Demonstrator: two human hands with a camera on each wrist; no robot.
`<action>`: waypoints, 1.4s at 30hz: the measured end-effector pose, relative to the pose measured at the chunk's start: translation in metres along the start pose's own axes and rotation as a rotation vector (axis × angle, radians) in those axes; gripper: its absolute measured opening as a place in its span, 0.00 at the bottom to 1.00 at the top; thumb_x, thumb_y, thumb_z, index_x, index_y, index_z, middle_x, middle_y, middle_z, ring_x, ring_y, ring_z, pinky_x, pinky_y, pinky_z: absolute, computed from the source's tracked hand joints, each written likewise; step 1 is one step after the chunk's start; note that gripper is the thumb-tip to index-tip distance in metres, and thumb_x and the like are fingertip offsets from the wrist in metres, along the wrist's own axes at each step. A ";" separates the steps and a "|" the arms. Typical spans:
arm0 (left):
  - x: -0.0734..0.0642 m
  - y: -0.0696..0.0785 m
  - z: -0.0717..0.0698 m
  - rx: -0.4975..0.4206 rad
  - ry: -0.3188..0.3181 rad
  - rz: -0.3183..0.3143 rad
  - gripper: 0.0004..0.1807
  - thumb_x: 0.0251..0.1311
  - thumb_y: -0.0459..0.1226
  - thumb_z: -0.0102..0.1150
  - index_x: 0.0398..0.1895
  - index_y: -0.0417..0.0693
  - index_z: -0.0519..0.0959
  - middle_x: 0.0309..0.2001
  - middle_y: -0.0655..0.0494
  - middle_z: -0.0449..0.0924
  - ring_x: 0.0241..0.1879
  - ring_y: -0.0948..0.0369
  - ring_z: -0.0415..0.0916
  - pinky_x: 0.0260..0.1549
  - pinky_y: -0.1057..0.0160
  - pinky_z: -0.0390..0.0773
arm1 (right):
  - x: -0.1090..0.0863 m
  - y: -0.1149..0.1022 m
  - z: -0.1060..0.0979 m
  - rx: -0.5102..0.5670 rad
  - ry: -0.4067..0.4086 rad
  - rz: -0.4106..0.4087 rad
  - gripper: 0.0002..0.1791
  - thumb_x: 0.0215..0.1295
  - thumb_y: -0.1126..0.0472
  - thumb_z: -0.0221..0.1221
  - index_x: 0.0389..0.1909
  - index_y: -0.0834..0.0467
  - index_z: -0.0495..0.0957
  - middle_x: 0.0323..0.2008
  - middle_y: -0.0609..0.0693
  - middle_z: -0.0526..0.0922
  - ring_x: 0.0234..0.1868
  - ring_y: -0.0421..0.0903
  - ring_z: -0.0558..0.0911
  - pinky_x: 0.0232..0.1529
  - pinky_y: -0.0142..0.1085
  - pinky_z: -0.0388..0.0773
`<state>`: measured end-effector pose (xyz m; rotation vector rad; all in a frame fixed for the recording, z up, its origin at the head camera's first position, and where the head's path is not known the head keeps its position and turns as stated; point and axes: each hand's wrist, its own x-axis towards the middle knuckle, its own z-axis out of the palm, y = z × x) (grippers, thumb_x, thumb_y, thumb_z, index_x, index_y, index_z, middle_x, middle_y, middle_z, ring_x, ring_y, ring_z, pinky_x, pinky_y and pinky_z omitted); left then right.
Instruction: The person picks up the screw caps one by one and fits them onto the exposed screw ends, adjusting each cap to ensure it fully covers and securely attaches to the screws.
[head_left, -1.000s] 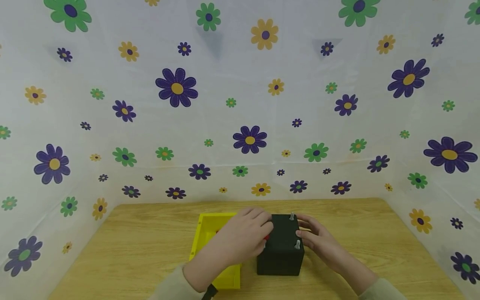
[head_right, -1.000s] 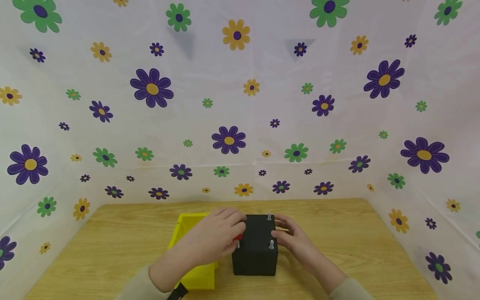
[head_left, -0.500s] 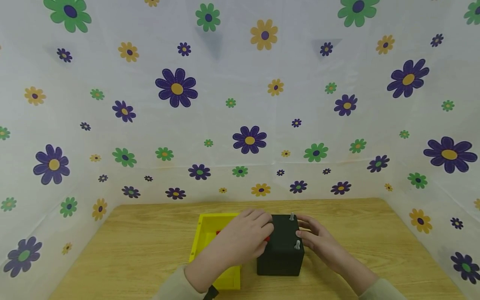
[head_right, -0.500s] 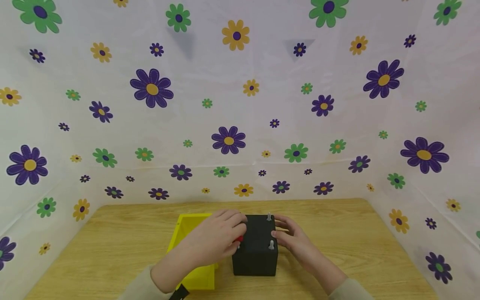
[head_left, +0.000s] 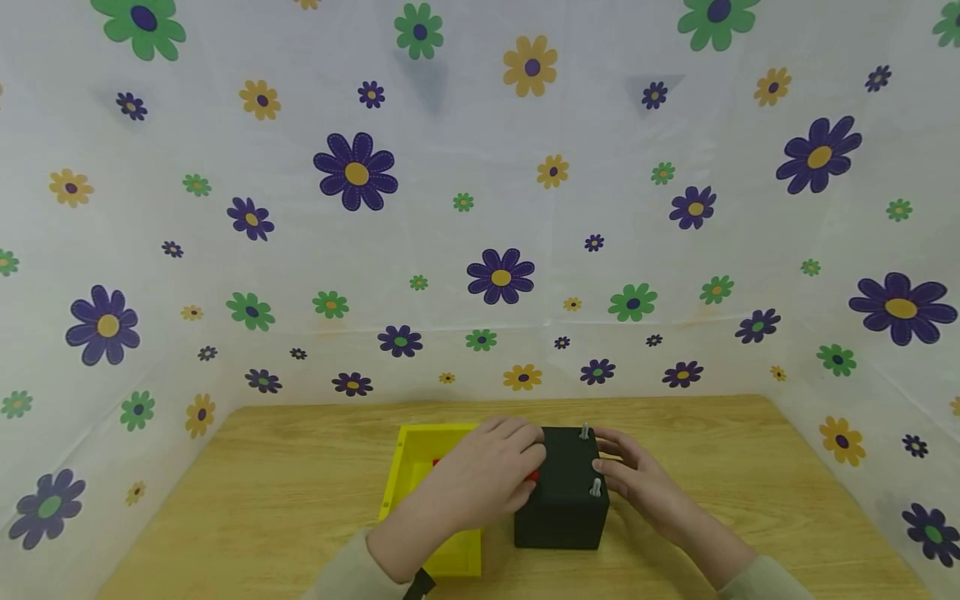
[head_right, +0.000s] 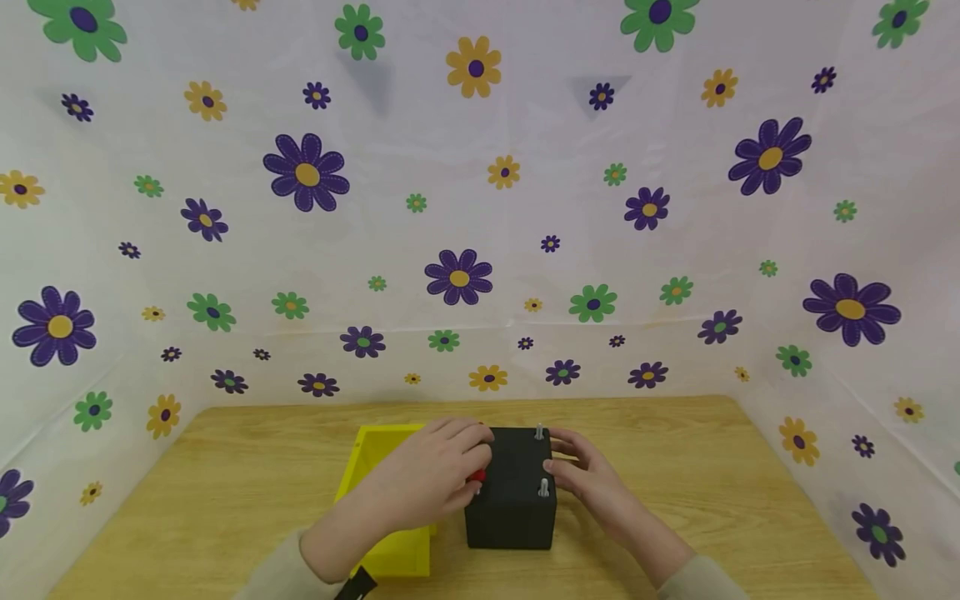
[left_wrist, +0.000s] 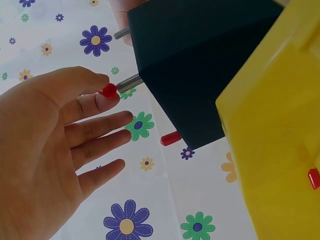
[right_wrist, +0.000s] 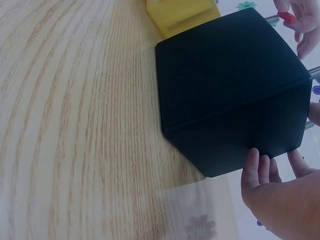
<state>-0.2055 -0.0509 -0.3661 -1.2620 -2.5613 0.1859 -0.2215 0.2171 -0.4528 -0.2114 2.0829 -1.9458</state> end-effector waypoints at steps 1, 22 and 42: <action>0.000 0.000 0.000 -0.001 -0.001 0.001 0.14 0.71 0.48 0.67 0.54 0.55 0.83 0.62 0.59 0.82 0.65 0.60 0.77 0.73 0.58 0.75 | 0.000 0.000 0.000 0.000 -0.002 -0.001 0.39 0.79 0.58 0.57 0.83 0.62 0.52 0.80 0.69 0.57 0.69 0.51 0.77 0.66 0.35 0.80; 0.003 -0.003 0.011 -0.020 0.017 0.017 0.13 0.73 0.49 0.65 0.53 0.55 0.83 0.62 0.59 0.82 0.65 0.60 0.76 0.74 0.58 0.74 | 0.000 -0.001 0.001 0.001 0.007 0.010 0.39 0.79 0.58 0.57 0.83 0.62 0.52 0.80 0.69 0.57 0.69 0.51 0.77 0.67 0.37 0.80; -0.002 -0.007 0.015 0.013 -0.002 0.026 0.13 0.72 0.49 0.65 0.53 0.55 0.84 0.62 0.58 0.82 0.64 0.59 0.76 0.74 0.58 0.74 | -0.001 -0.003 0.001 0.015 0.005 0.001 0.39 0.79 0.59 0.57 0.83 0.64 0.52 0.80 0.70 0.57 0.67 0.49 0.77 0.63 0.31 0.81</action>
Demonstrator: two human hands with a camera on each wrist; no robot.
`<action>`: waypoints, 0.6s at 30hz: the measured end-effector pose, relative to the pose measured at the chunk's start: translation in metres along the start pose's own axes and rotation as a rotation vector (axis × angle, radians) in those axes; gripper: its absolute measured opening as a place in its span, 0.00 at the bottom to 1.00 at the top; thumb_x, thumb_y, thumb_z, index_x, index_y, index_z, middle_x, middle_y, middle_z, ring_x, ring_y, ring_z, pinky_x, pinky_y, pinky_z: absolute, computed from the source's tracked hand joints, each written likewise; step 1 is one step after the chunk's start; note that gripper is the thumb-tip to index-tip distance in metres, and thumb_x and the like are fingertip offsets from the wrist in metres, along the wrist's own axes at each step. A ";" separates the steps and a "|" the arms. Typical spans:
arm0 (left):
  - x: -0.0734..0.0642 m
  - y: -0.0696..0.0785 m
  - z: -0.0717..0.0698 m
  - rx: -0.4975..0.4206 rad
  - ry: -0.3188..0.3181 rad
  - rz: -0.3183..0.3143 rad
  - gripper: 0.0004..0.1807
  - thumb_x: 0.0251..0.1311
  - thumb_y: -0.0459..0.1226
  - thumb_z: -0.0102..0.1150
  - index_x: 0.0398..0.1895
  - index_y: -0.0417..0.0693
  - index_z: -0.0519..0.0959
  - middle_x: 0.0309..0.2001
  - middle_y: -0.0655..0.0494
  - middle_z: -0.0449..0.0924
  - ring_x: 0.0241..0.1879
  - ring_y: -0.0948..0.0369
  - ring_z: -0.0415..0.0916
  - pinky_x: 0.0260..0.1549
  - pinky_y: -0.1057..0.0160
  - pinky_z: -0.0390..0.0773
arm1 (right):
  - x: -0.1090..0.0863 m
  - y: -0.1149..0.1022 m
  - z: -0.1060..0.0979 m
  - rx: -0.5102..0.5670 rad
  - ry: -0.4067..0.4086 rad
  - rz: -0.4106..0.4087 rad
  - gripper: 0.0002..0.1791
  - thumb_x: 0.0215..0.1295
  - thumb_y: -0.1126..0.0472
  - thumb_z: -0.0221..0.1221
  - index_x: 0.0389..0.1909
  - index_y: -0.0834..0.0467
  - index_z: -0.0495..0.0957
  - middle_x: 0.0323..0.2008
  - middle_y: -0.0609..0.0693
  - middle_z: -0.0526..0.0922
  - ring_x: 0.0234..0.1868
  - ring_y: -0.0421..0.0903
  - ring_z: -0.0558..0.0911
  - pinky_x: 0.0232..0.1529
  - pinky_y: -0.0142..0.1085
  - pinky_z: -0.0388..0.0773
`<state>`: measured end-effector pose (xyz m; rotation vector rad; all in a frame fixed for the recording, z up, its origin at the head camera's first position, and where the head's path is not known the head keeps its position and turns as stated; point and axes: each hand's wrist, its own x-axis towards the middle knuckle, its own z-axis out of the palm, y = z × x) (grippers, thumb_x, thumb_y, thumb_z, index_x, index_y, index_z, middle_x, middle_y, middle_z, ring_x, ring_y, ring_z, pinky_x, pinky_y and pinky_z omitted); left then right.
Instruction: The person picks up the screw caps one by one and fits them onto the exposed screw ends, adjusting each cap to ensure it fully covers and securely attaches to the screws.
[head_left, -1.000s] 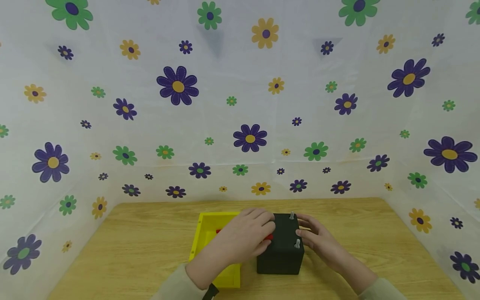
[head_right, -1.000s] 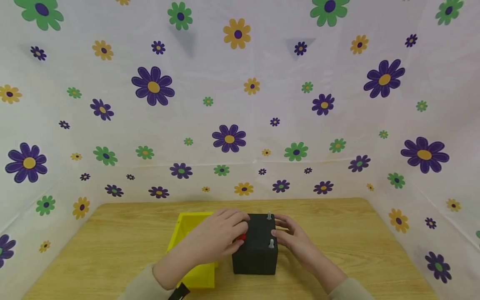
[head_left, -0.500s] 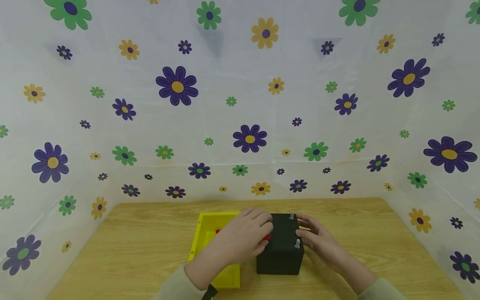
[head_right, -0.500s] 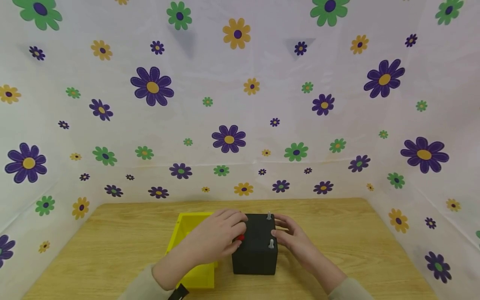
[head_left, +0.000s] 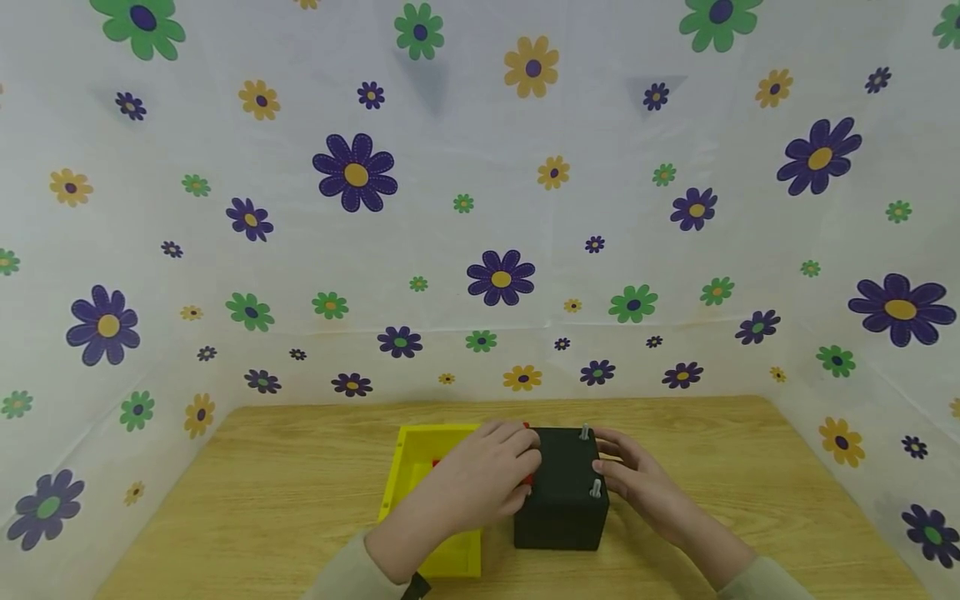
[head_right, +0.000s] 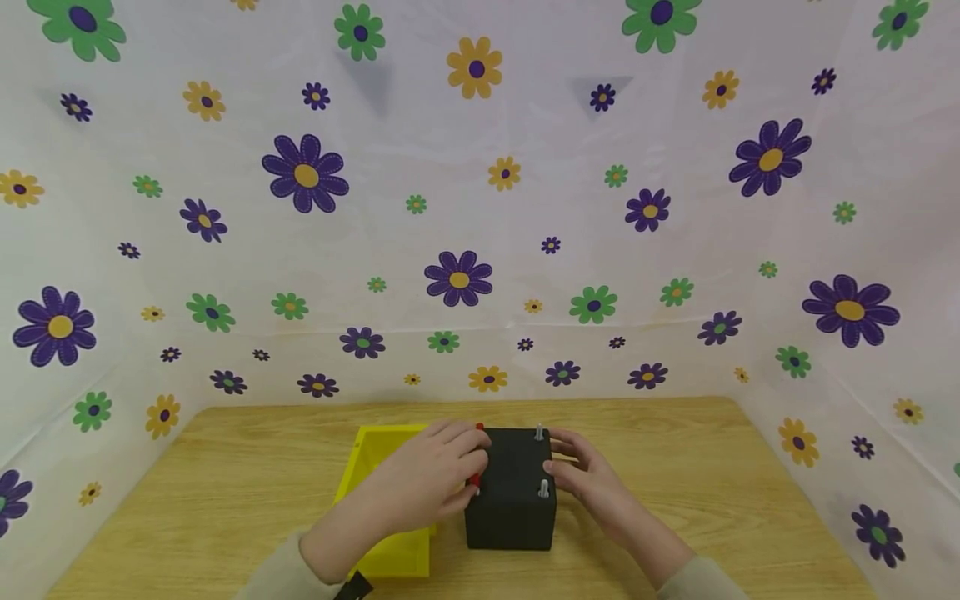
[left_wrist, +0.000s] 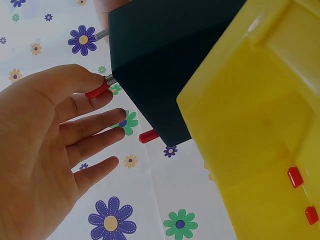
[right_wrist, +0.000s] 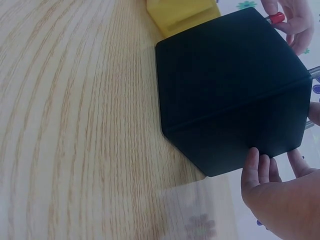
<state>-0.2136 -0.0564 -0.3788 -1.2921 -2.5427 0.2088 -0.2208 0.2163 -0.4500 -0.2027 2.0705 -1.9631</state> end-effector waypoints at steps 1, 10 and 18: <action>0.000 0.000 0.000 -0.001 -0.004 0.002 0.14 0.72 0.49 0.65 0.53 0.55 0.84 0.62 0.58 0.82 0.64 0.59 0.76 0.74 0.58 0.74 | 0.000 0.000 0.000 0.000 0.000 -0.001 0.39 0.79 0.59 0.57 0.83 0.64 0.52 0.80 0.70 0.57 0.67 0.49 0.77 0.63 0.31 0.81; 0.001 0.002 0.000 -0.003 -0.026 -0.006 0.13 0.72 0.49 0.66 0.53 0.56 0.84 0.62 0.59 0.82 0.64 0.59 0.77 0.74 0.58 0.74 | 0.000 0.000 0.000 -0.009 0.008 0.001 0.38 0.79 0.59 0.57 0.83 0.63 0.53 0.79 0.70 0.58 0.67 0.49 0.78 0.64 0.34 0.81; 0.000 0.001 -0.001 -0.036 -0.029 -0.010 0.14 0.72 0.52 0.65 0.51 0.56 0.83 0.62 0.58 0.82 0.64 0.59 0.77 0.74 0.58 0.74 | 0.000 0.001 0.000 -0.008 0.003 -0.003 0.38 0.79 0.59 0.57 0.83 0.63 0.53 0.79 0.69 0.58 0.68 0.50 0.77 0.65 0.34 0.80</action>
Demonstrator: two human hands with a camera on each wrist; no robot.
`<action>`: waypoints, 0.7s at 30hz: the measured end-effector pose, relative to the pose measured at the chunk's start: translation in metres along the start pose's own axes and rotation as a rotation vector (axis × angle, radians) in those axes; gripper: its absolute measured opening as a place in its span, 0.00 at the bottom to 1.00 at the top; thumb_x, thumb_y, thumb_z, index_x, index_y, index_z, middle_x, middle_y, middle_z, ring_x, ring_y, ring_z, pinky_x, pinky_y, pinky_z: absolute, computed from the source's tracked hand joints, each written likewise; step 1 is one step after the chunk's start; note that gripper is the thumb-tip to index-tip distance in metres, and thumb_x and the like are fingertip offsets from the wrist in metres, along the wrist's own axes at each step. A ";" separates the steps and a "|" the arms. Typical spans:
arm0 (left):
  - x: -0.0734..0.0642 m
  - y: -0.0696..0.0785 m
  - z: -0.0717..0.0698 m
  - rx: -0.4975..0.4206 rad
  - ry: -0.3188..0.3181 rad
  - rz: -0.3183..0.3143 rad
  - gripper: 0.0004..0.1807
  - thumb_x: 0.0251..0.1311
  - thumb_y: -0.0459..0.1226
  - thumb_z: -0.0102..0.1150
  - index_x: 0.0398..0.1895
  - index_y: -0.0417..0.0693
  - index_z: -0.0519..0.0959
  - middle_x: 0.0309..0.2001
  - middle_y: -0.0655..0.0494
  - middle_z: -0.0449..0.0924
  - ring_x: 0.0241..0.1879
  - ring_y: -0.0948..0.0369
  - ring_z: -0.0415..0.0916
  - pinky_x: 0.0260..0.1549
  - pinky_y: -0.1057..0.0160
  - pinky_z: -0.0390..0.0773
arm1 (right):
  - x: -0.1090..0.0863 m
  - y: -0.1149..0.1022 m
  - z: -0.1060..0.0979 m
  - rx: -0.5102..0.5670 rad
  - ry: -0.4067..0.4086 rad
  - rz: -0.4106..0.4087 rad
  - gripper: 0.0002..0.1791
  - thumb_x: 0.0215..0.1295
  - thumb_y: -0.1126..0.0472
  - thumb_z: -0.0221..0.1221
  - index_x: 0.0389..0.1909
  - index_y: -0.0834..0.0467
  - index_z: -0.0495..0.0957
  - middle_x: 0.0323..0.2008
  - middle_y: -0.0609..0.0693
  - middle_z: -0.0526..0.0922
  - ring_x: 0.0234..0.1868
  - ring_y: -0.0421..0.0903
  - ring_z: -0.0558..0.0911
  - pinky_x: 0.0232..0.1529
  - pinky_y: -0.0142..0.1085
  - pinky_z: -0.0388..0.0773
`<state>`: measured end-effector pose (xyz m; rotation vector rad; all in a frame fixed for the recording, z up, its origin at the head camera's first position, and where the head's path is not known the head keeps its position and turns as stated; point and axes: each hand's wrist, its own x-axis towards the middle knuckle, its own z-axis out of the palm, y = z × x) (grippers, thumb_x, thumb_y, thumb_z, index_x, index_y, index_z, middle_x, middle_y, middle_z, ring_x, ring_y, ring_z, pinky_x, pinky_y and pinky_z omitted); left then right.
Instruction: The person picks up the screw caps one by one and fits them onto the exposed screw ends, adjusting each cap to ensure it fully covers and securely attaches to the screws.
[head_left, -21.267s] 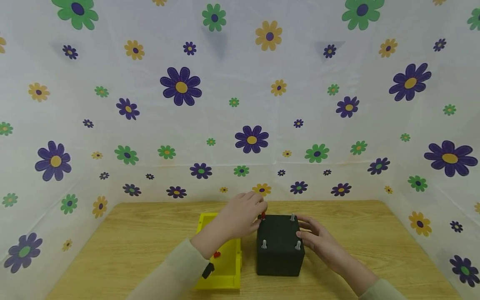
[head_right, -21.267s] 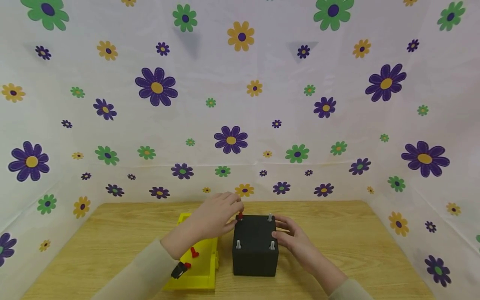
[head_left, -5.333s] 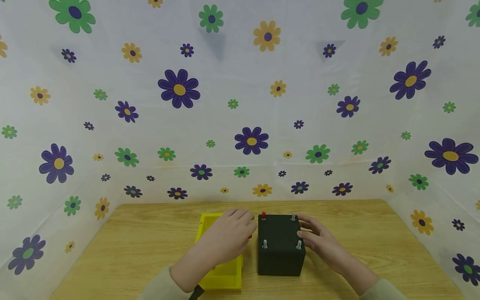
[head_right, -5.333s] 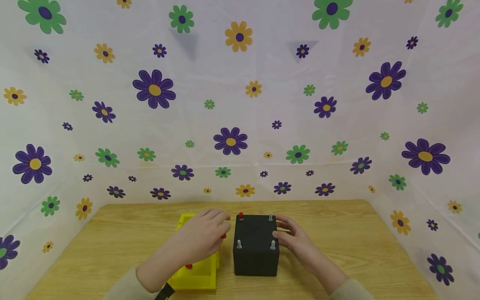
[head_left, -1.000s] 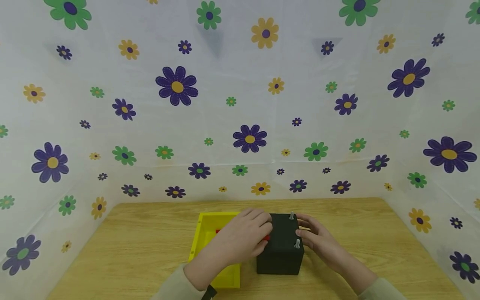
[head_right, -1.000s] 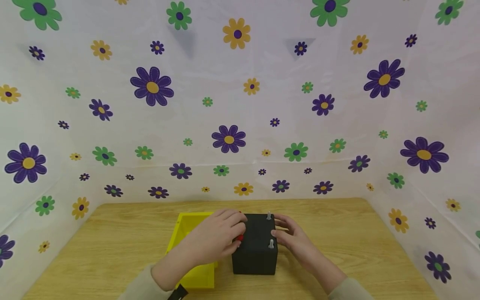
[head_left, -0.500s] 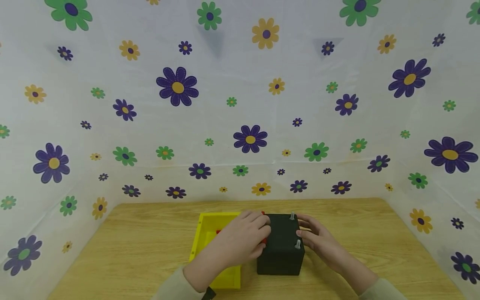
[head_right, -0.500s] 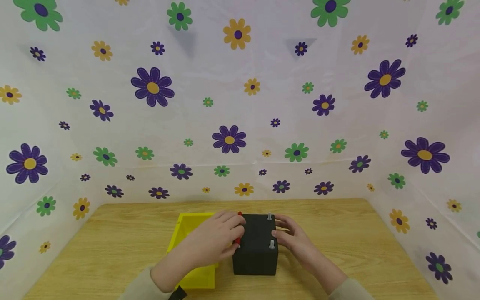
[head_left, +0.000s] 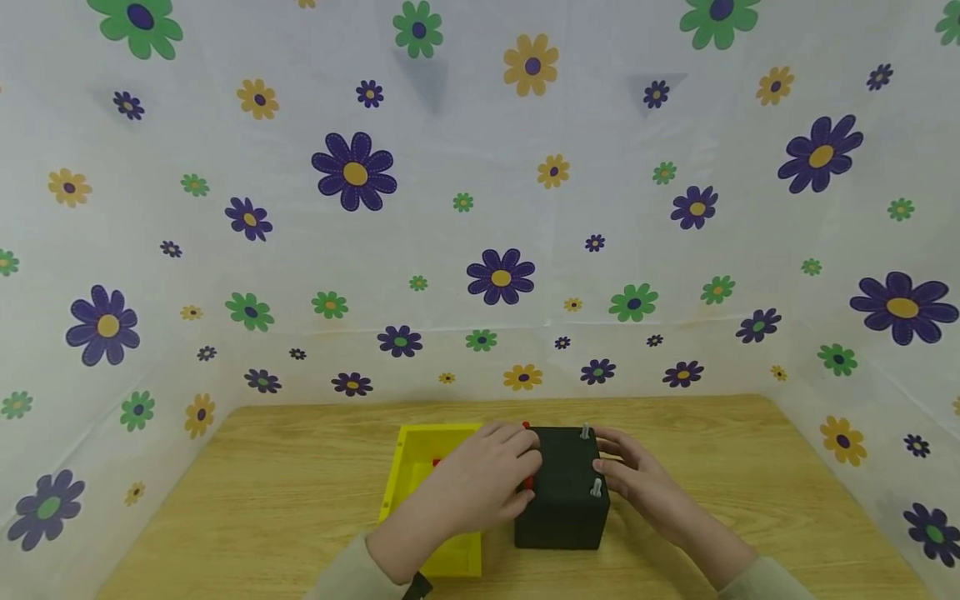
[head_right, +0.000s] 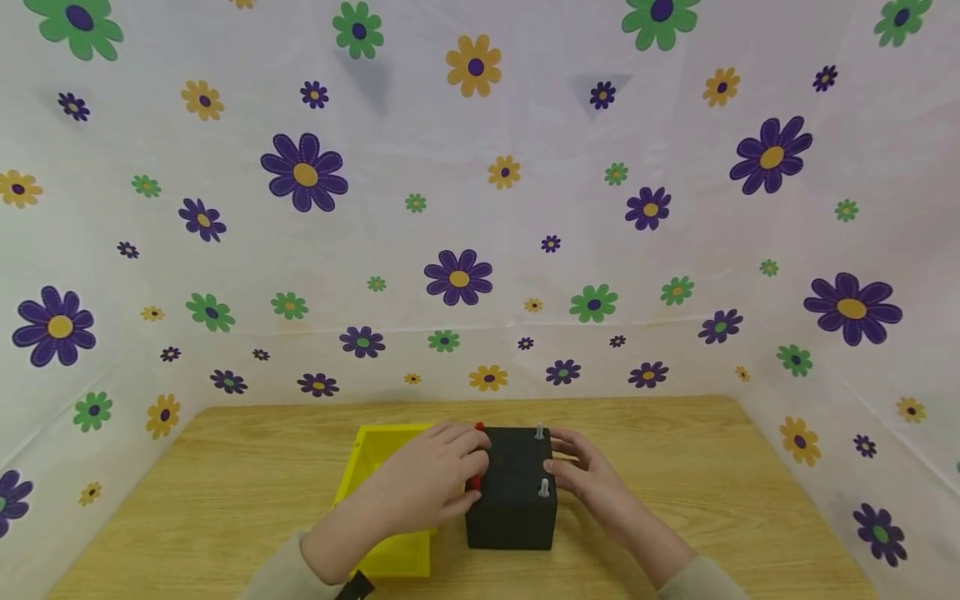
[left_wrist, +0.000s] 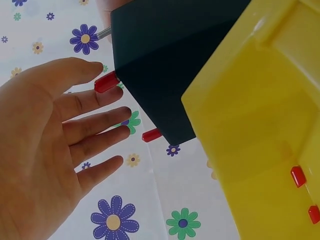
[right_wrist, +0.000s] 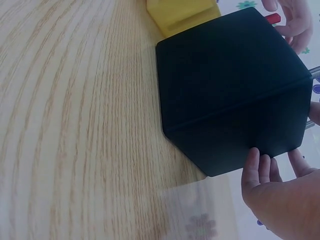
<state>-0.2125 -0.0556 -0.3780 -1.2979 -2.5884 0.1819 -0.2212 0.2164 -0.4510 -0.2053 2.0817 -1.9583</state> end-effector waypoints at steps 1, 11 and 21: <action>0.000 0.000 0.000 -0.006 0.001 -0.001 0.15 0.72 0.52 0.65 0.51 0.56 0.83 0.62 0.58 0.82 0.64 0.59 0.77 0.74 0.57 0.74 | 0.000 0.000 0.000 0.001 -0.001 0.000 0.38 0.79 0.58 0.57 0.83 0.63 0.53 0.79 0.69 0.58 0.68 0.50 0.77 0.65 0.34 0.80; -0.003 -0.001 -0.005 0.001 0.028 0.018 0.15 0.71 0.51 0.65 0.53 0.56 0.82 0.62 0.58 0.81 0.64 0.59 0.76 0.74 0.57 0.73 | -0.001 0.001 0.000 0.004 -0.004 -0.003 0.38 0.80 0.59 0.56 0.83 0.62 0.53 0.80 0.69 0.58 0.69 0.50 0.76 0.65 0.32 0.80; -0.009 0.001 -0.011 0.034 0.064 0.047 0.13 0.70 0.51 0.66 0.49 0.56 0.83 0.62 0.58 0.82 0.64 0.58 0.76 0.74 0.57 0.74 | -0.001 0.001 -0.001 0.005 -0.008 -0.002 0.38 0.80 0.58 0.56 0.83 0.62 0.52 0.80 0.69 0.58 0.69 0.50 0.76 0.65 0.33 0.80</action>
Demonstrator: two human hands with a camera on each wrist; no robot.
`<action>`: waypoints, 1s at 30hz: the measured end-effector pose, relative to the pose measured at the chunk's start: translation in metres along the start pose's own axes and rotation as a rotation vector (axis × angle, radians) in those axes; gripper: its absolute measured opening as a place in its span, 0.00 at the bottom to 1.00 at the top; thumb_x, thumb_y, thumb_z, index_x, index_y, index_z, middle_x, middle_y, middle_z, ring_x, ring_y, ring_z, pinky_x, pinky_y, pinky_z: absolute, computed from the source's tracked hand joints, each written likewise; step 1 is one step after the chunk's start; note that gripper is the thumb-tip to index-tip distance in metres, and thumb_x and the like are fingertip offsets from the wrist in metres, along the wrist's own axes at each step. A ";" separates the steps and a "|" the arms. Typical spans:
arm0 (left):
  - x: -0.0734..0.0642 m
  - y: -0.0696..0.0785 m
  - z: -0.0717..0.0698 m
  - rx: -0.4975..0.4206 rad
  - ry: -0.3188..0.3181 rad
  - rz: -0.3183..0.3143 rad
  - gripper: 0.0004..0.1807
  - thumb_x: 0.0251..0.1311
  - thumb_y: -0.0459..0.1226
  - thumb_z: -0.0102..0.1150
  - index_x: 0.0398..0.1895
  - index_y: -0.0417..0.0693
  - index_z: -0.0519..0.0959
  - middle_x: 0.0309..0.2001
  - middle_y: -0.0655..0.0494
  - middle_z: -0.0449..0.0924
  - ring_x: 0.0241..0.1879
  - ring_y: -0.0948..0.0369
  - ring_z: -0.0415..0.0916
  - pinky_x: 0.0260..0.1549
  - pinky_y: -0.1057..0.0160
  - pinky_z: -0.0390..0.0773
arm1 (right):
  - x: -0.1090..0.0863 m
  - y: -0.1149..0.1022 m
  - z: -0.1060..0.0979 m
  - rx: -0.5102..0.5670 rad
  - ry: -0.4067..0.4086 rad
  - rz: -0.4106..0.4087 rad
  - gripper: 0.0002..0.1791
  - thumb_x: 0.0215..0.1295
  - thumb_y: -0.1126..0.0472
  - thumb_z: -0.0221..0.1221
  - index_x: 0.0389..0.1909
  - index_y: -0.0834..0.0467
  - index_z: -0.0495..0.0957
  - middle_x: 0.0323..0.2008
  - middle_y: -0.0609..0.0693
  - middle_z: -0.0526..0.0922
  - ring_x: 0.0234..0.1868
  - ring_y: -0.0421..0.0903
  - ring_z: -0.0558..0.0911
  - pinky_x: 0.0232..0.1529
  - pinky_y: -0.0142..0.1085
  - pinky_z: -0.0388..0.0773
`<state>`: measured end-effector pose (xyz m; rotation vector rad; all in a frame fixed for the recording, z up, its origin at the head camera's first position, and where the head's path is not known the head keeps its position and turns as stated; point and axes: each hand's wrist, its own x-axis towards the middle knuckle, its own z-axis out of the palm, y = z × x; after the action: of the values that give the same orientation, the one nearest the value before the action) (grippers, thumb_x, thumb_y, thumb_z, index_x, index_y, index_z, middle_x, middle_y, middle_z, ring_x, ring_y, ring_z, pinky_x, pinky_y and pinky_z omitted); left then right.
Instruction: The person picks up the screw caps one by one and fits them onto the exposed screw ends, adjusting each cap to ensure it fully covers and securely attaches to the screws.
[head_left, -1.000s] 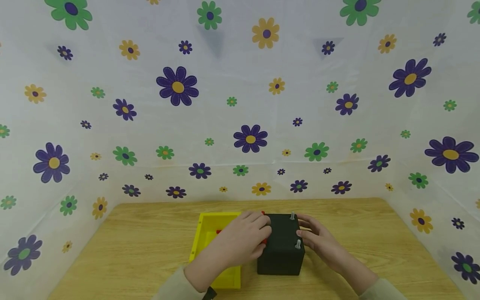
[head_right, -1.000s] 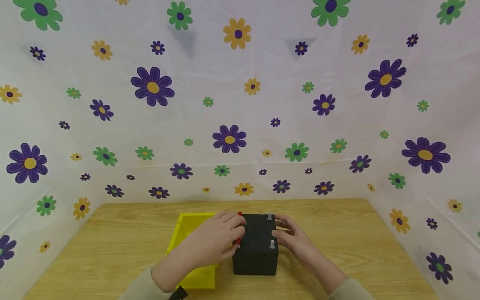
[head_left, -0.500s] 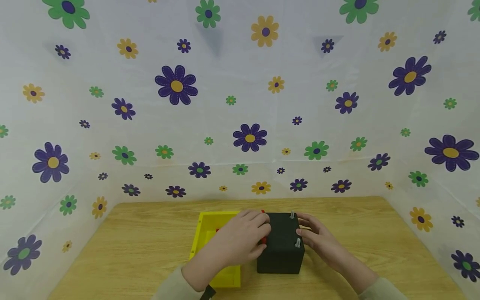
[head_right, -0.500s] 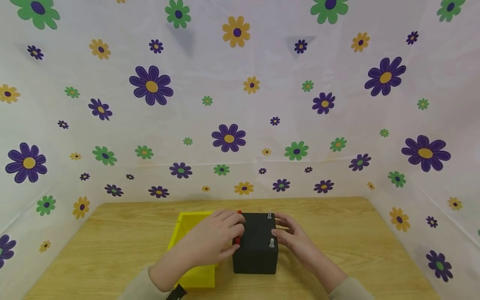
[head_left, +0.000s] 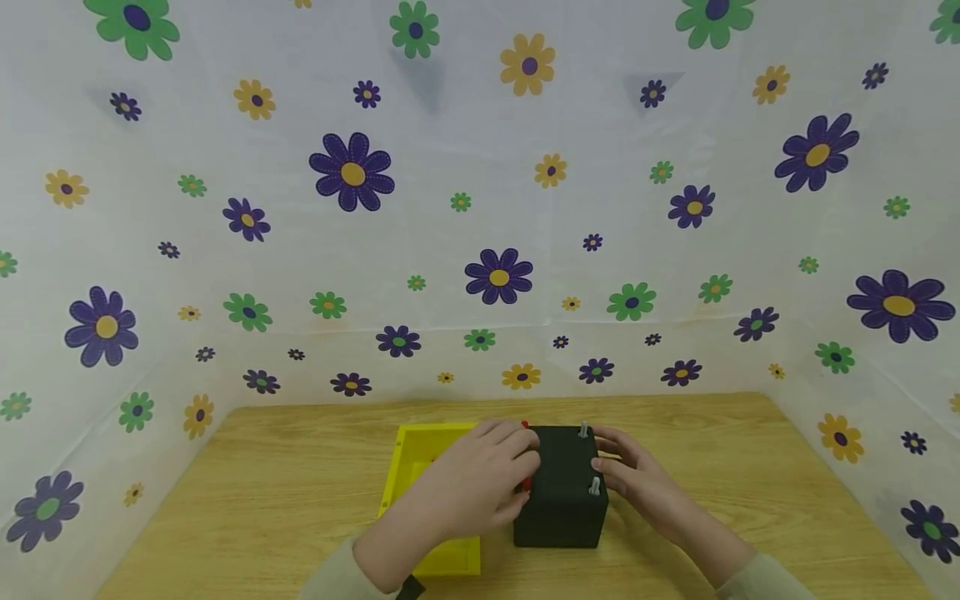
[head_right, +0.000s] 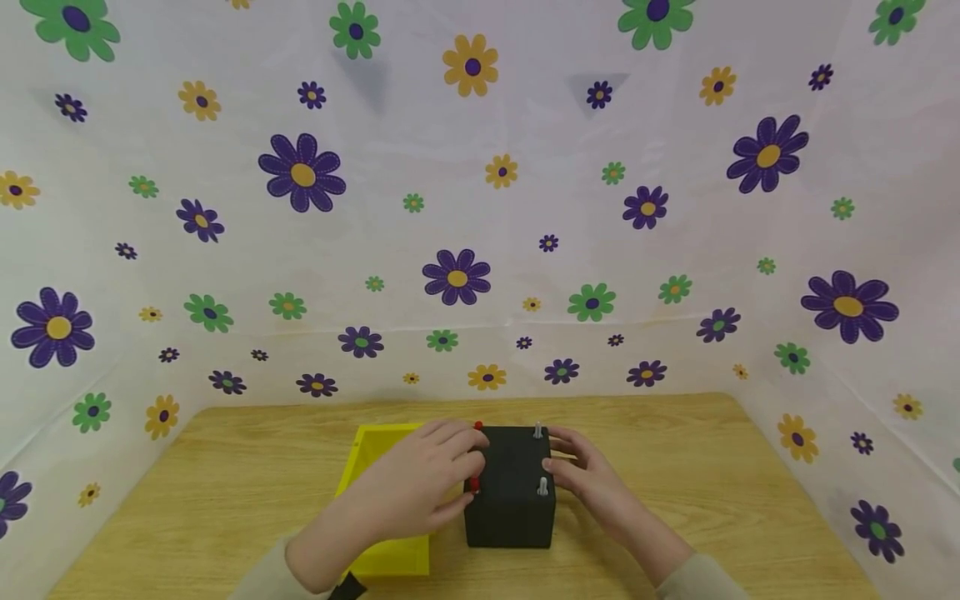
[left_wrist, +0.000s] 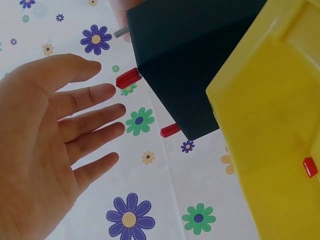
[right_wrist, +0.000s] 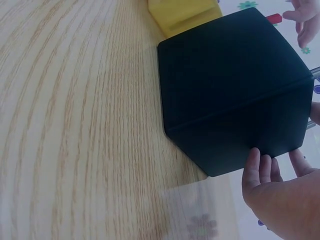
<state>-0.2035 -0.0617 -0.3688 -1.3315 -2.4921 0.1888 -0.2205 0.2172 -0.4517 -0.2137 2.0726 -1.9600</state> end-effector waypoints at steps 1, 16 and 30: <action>0.000 0.000 0.000 -0.001 -0.006 0.001 0.13 0.70 0.51 0.66 0.49 0.56 0.83 0.62 0.58 0.82 0.65 0.58 0.76 0.74 0.57 0.74 | 0.000 0.000 0.000 0.001 0.000 -0.001 0.38 0.80 0.58 0.56 0.83 0.62 0.52 0.80 0.69 0.58 0.69 0.50 0.76 0.65 0.33 0.80; -0.003 0.001 0.000 -0.029 -0.021 -0.008 0.15 0.71 0.54 0.64 0.49 0.57 0.82 0.63 0.58 0.82 0.66 0.58 0.76 0.75 0.57 0.72 | 0.000 -0.001 0.001 0.004 0.000 -0.011 0.38 0.79 0.59 0.56 0.83 0.63 0.52 0.80 0.70 0.57 0.67 0.50 0.77 0.62 0.30 0.81; -0.004 0.001 0.002 -0.067 -0.022 -0.018 0.15 0.71 0.54 0.64 0.50 0.56 0.81 0.62 0.58 0.82 0.66 0.58 0.76 0.76 0.56 0.72 | -0.001 0.000 0.001 0.007 0.000 -0.002 0.38 0.80 0.59 0.56 0.83 0.62 0.52 0.80 0.69 0.57 0.67 0.49 0.77 0.62 0.30 0.80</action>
<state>-0.2015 -0.0646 -0.3712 -1.3390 -2.5488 0.1180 -0.2194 0.2166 -0.4512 -0.2146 2.0655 -1.9682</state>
